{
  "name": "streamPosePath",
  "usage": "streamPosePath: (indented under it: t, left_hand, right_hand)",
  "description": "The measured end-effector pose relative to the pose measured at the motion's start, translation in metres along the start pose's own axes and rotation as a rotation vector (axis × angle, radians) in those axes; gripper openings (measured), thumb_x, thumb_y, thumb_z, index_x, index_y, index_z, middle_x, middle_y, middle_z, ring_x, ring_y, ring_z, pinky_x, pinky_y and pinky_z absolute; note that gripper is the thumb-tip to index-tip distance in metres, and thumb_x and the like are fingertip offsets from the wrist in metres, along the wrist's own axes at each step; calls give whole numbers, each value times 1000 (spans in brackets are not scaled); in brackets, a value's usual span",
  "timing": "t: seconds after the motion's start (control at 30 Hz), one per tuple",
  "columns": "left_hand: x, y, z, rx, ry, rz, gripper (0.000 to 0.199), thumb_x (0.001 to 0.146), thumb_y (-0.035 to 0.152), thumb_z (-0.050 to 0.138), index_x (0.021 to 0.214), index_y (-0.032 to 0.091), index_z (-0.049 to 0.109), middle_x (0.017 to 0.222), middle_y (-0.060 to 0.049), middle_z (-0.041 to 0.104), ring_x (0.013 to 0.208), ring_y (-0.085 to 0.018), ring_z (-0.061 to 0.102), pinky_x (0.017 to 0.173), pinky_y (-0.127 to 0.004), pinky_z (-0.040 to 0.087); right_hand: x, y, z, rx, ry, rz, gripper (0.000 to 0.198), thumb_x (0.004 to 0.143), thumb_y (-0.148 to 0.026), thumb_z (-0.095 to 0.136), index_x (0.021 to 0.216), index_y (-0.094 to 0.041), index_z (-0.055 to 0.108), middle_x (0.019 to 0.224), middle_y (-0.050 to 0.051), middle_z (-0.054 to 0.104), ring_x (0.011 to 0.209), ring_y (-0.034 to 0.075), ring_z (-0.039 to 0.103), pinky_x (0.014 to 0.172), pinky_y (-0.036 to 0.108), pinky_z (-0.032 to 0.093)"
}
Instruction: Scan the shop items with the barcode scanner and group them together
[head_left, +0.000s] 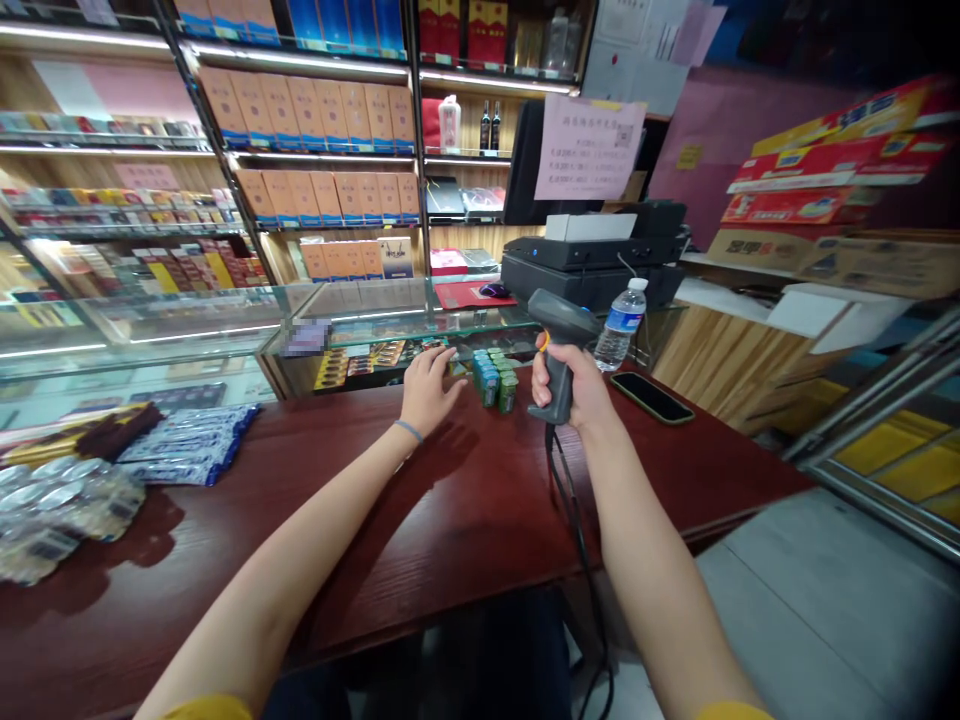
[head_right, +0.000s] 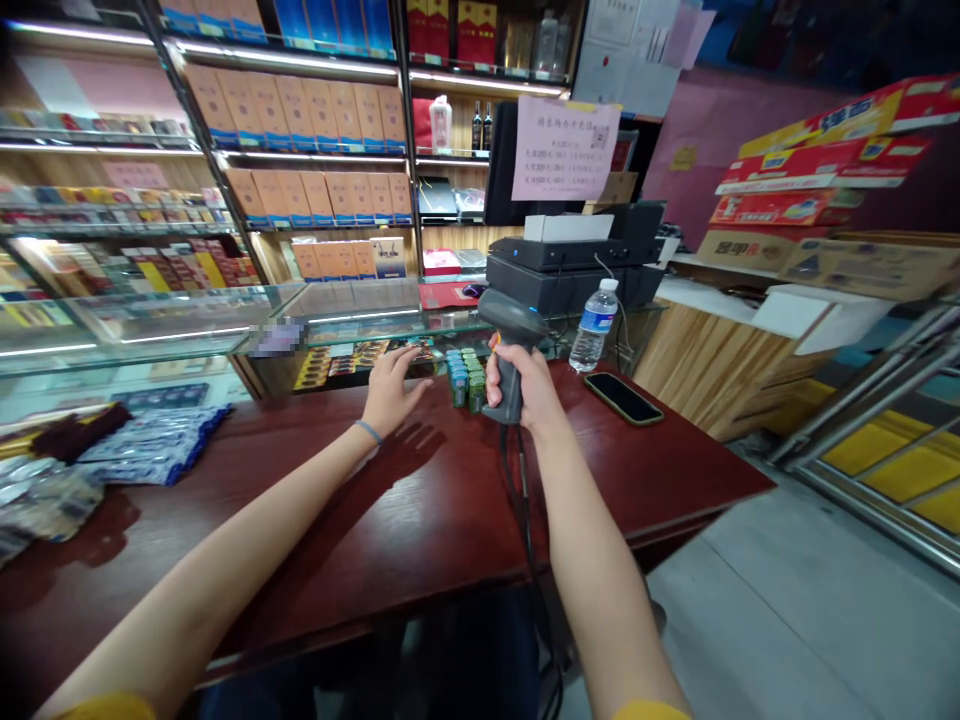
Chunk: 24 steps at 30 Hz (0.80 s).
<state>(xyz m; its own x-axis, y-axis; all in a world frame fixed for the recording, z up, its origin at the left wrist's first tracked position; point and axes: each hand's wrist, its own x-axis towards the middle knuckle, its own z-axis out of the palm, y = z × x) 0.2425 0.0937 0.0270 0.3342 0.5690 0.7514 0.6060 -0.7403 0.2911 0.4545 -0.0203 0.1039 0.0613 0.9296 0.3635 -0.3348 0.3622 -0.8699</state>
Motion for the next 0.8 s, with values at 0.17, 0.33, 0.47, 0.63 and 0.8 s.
streamPosePath:
  t: [0.17,0.33,0.47,0.63,0.8]
  left_hand:
    - [-18,-23,-43,-73,27,-70,16,95,31,54,104,22,64,103,-5,69,97,-19,64,90,-33,51]
    - [-49,-43,-98,-11,25,-156,16,97,32,52,97,23,65,93,-1,69,79,-13,63,73,-25,51]
    - [-75,-66,-147,70,57,-198,17,96,33,52,97,22,65,91,-2,69,78,-13,63,74,-25,51]
    - [-103,-112,-203,168,51,-287,16,94,28,53,103,22,65,96,-4,69,81,-14,64,76,-27,52]
    - [-124,-154,-241,259,61,-352,14,91,22,56,100,21,67,96,-4,69,86,-17,64,82,-30,51]
  right_hand:
    - [-3,2,8,-3,-38,18,17,81,-34,63,94,-25,56,53,-7,54,35,11,46,37,24,40]
    - [-8,5,26,16,-53,82,8,85,-28,61,92,-25,60,55,-3,55,37,13,47,38,27,36]
    - [-9,11,43,-12,-53,124,9,82,-28,63,91,-26,64,54,-1,53,37,14,47,39,30,36]
    - [-6,20,64,-57,-55,187,8,81,-29,65,89,-27,64,54,0,53,37,16,47,39,31,35]
    - [-5,30,86,-85,-103,219,11,81,-29,66,91,-25,63,55,-1,54,38,15,48,39,31,39]
